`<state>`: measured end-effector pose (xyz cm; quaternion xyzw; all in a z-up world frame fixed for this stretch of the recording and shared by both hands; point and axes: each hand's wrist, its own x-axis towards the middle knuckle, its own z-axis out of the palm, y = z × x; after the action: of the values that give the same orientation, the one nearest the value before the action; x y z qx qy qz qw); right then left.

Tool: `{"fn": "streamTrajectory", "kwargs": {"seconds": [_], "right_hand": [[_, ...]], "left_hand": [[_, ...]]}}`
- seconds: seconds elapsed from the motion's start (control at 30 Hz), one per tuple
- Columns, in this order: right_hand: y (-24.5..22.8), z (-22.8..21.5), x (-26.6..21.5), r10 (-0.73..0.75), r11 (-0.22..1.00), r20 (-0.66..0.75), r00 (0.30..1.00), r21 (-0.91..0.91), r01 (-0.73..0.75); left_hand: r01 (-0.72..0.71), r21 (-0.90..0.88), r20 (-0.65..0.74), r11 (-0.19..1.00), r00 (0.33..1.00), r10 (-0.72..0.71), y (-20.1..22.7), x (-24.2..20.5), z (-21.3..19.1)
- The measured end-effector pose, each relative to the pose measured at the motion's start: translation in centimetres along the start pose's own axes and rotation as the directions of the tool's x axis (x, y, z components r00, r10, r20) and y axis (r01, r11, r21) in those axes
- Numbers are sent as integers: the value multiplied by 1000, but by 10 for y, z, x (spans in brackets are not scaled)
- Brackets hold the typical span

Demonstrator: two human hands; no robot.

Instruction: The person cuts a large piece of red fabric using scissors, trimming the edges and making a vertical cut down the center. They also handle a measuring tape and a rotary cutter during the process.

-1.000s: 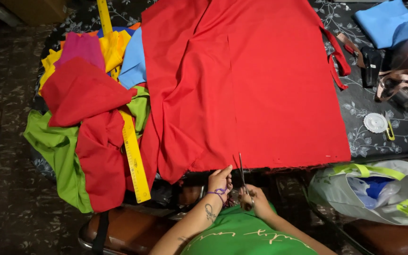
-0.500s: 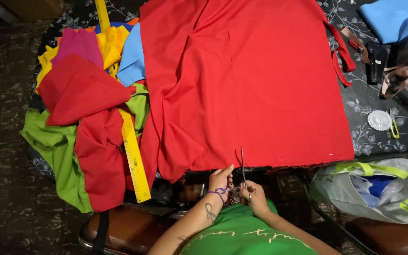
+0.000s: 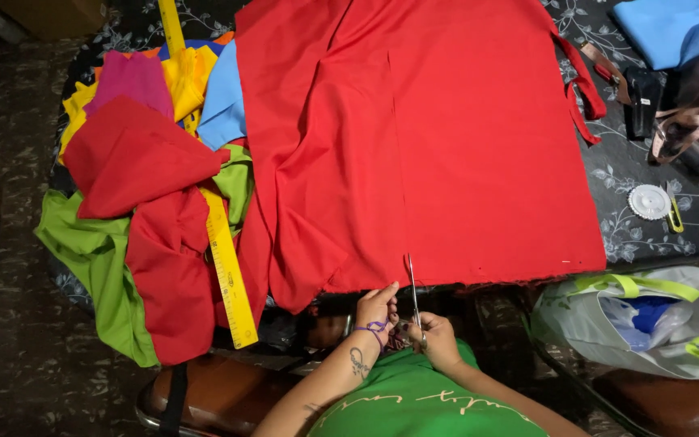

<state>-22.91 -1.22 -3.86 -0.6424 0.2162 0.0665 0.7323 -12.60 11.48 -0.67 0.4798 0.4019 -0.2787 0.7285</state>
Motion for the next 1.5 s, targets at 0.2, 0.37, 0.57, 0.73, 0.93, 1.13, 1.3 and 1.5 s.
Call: {"fn": "streamTrajectory", "kwargs": {"seconds": [0.2,0.37,0.57,0.73,0.93,1.13,1.3,1.5], "right_hand": [[-10,5,-4,21,1000,0,1000,7,-21],[-12,5,-5,23,1000,8,1000,-1,-23],[-5,2,-4,-15,1000,34,999,22,14],[-24,8,-7,40,999,-10,999,13,-40],[-31,9,9,20,988,10,1000,155,-21],[-48,15,29,49,995,-26,998,92,-46],[-55,18,38,10,982,-18,1000,188,-7],[-48,17,43,-24,991,-25,999,133,27]], "left_hand": [[-3,1,3,1000,1000,3,-2,3,-1],[-11,-2,1,1000,1000,11,-1,-1,-1],[-11,7,16,1000,1000,11,2,-5,-1],[-9,-14,19,1000,1000,9,-1,1,-3],[-32,-29,15,999,999,33,0,3,-3],[7,-36,34,999,999,-5,6,-4,-3],[36,-57,59,998,998,-32,4,-1,-4],[40,-39,59,998,998,-38,8,-7,-3]]}}
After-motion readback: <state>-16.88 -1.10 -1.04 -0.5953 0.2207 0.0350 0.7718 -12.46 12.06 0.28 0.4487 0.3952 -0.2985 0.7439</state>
